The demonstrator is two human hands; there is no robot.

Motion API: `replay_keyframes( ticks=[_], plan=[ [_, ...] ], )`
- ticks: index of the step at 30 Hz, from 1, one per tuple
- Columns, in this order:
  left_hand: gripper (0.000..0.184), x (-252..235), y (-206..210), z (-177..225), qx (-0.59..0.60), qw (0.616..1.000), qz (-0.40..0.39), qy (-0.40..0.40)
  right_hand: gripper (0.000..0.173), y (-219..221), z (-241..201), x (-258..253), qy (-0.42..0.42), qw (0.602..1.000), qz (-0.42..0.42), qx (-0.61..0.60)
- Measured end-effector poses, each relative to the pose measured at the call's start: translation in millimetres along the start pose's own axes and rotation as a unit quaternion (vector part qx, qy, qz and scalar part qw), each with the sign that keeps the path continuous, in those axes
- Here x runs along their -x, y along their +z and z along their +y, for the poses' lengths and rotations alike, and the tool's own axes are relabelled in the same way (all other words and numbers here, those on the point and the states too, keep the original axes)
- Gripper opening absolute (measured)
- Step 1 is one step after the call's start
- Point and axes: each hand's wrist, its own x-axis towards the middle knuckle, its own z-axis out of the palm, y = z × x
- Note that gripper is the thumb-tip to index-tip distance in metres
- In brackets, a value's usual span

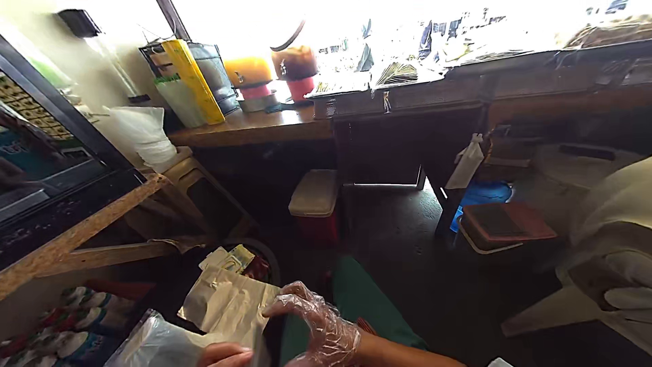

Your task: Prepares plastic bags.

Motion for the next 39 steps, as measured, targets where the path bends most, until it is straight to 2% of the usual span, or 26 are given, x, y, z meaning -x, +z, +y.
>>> replay_keyframes(
  ticks=[2,3,4,7,8,11,13,16,20,24,28,30,32,34,36,39],
  plan=[
    [0.028,-5,24,4,0.053,0.998,-0.016,0.003,0.083,-9,-11,-2,0.017,0.997,-0.066,-0.034],
    [0.028,-6,32,4,0.070,0.997,-0.020,0.006,0.083,-10,-13,1,0.036,0.992,-0.094,-0.070],
    [0.027,-7,38,2,0.081,0.996,-0.017,0.009,0.074,-8,-12,7,0.052,0.989,-0.102,-0.097],
    [0.023,-3,42,-1,0.054,0.998,-0.002,-0.021,0.024,-3,-1,23,0.059,0.990,-0.033,-0.125],
    [0.026,1,39,-2,0.042,0.998,-0.002,-0.054,0.016,-4,6,27,0.056,0.987,-0.013,-0.151],
    [0.051,13,28,-1,0.044,0.984,-0.014,-0.173,0.010,-12,12,34,0.069,0.972,0.007,-0.224],
    [0.058,19,24,3,0.086,0.970,-0.001,-0.226,0.011,-17,12,34,0.081,0.969,0.001,-0.233],
    [0.044,24,24,9,0.134,0.950,0.062,-0.275,0.016,-17,10,34,0.099,0.972,-0.018,-0.214],
    [0.039,25,22,12,0.133,0.948,0.103,-0.272,0.037,-13,5,32,0.093,0.970,-0.024,-0.224],
    [0.036,29,27,10,0.115,0.953,0.111,-0.256,0.017,-11,5,29,0.063,0.987,0.022,-0.144],
    [0.035,30,33,8,0.143,0.941,0.163,-0.261,0.014,-14,8,33,0.072,0.990,-0.035,-0.113],
    [0.034,31,32,8,0.144,0.937,0.173,-0.268,0.023,-15,6,34,0.106,0.986,-0.063,-0.111],
    [0.035,34,30,7,0.142,0.938,0.161,-0.273,0.041,-17,1,30,0.129,0.984,-0.066,-0.101],
    [0.037,34,30,8,0.137,0.940,0.146,-0.277,0.048,-17,-4,22,0.108,0.990,-0.053,-0.073],
    [0.038,34,33,10,0.133,0.939,0.144,-0.282,0.041,-15,-10,16,0.080,0.995,-0.056,-0.036],
    [0.040,35,38,9,0.131,0.939,0.153,-0.279,0.022,-11,-13,15,0.082,0.993,-0.080,-0.015]
  ],
)
